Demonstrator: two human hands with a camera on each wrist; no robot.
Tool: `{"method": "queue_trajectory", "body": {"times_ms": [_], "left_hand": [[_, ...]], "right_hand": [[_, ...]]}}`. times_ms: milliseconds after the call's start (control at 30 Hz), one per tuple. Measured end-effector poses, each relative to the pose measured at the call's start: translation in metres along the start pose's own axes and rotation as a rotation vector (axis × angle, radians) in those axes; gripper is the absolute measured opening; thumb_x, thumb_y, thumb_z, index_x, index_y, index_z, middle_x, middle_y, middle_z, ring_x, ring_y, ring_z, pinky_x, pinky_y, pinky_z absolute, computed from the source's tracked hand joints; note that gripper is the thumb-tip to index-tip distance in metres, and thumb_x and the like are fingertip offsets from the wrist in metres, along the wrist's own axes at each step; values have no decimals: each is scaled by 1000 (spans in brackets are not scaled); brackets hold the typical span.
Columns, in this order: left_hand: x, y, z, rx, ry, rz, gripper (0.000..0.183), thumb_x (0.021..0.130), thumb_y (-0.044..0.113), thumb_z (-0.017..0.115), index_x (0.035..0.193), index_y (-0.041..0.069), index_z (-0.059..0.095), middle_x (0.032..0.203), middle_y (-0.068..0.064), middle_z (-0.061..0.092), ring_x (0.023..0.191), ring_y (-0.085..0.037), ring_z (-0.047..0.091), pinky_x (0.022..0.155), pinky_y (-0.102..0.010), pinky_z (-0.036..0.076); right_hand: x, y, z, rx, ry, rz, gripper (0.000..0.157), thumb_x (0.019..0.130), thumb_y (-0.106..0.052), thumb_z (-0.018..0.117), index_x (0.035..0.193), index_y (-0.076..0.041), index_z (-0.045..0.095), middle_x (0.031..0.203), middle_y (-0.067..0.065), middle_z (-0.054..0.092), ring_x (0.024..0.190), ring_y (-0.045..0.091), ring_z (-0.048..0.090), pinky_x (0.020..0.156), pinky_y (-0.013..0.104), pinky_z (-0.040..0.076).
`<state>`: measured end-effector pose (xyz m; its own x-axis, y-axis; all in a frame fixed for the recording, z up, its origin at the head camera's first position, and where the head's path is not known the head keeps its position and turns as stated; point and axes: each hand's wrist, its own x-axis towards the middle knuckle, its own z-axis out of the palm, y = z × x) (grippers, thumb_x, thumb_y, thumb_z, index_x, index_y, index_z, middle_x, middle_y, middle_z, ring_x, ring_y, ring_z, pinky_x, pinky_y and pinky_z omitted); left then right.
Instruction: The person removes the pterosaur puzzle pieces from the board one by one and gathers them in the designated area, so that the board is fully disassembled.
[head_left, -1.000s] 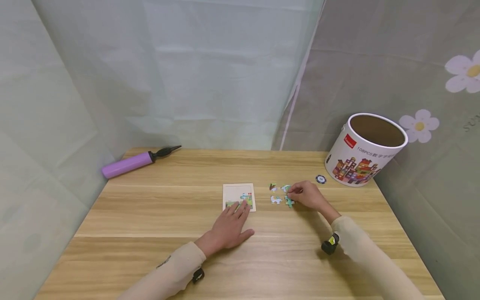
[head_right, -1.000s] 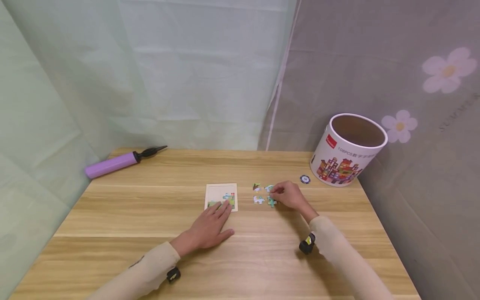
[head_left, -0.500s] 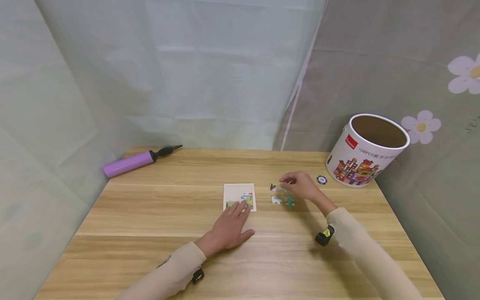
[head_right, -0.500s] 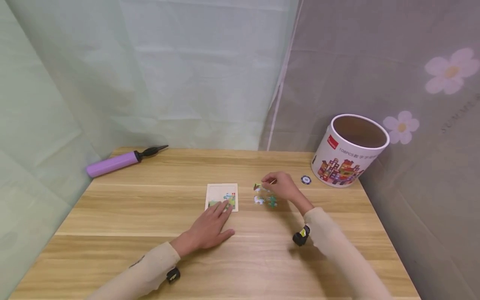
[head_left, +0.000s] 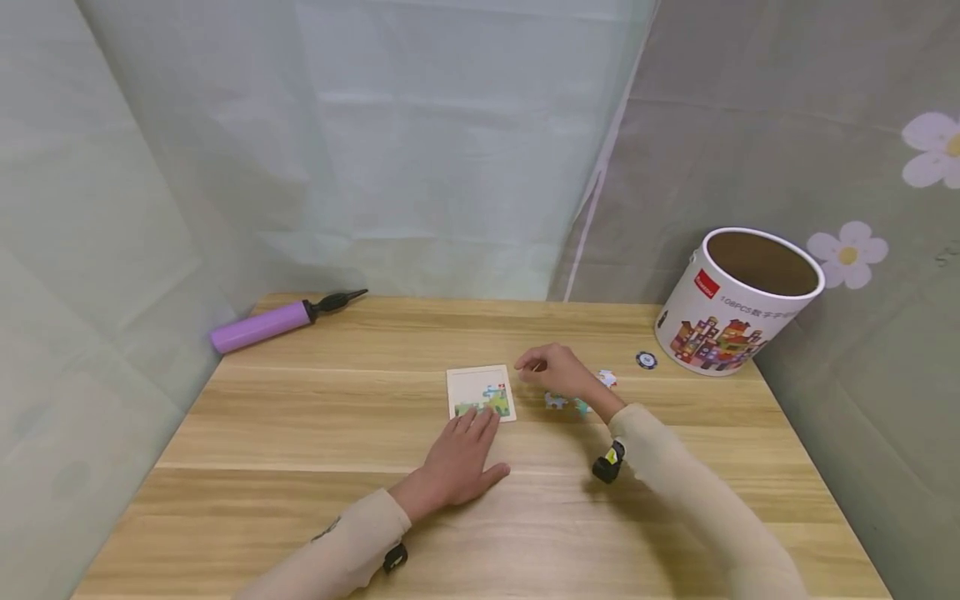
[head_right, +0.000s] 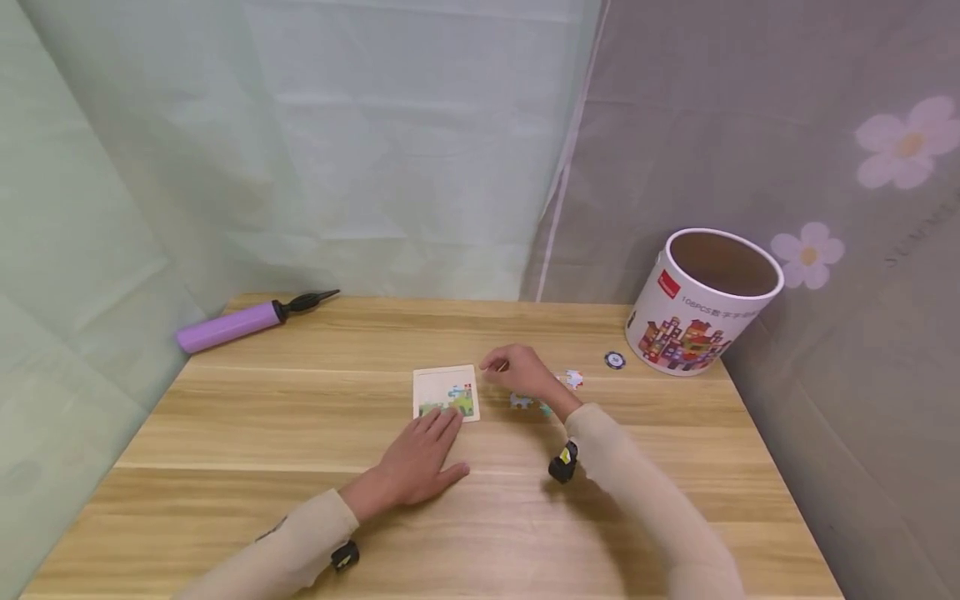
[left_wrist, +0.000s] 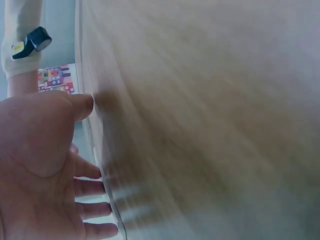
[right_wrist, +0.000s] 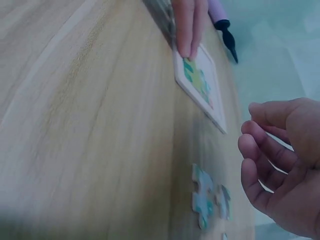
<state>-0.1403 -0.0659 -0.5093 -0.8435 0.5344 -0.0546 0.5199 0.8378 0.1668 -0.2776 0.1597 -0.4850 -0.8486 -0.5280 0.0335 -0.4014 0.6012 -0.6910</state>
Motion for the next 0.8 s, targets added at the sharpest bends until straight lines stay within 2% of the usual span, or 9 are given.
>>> {"method": "queue_trajectory", "body": {"times_ms": [200,400,633,800], "left_hand": [[-2,1,-3,-13,-17,3,76,103,52,52,155,-2,38,162,-18,37,149,-39,34,119,-52,32],[-3,0,-2,27,-24,18,76,104,52,50,155,-2,38,162,-18,36,149,-39,33,119,-50,32],[-2,-1,-1,53,-11,40,75,104,52,50,154,-3,40,161,-19,37,148,-39,36,119,-49,34],[0,-2,-2,61,4,48,75,103,52,52,153,-4,41,160,-20,39,147,-39,38,118,-49,35]], "right_hand": [[11,-1,16,-10,-44,-57,14,95,-16,74,106,-9,79,100,0,77,88,10,69,81,30,57],[17,-8,26,-78,-61,-106,13,94,-16,75,104,-9,80,98,2,77,88,11,69,83,31,57],[20,-12,34,-170,-75,-68,11,92,-20,79,101,-15,81,94,-5,73,84,7,62,77,28,53],[21,-14,36,-222,-80,-70,9,91,-21,80,98,-17,82,86,-9,68,78,7,58,73,27,50]]}}
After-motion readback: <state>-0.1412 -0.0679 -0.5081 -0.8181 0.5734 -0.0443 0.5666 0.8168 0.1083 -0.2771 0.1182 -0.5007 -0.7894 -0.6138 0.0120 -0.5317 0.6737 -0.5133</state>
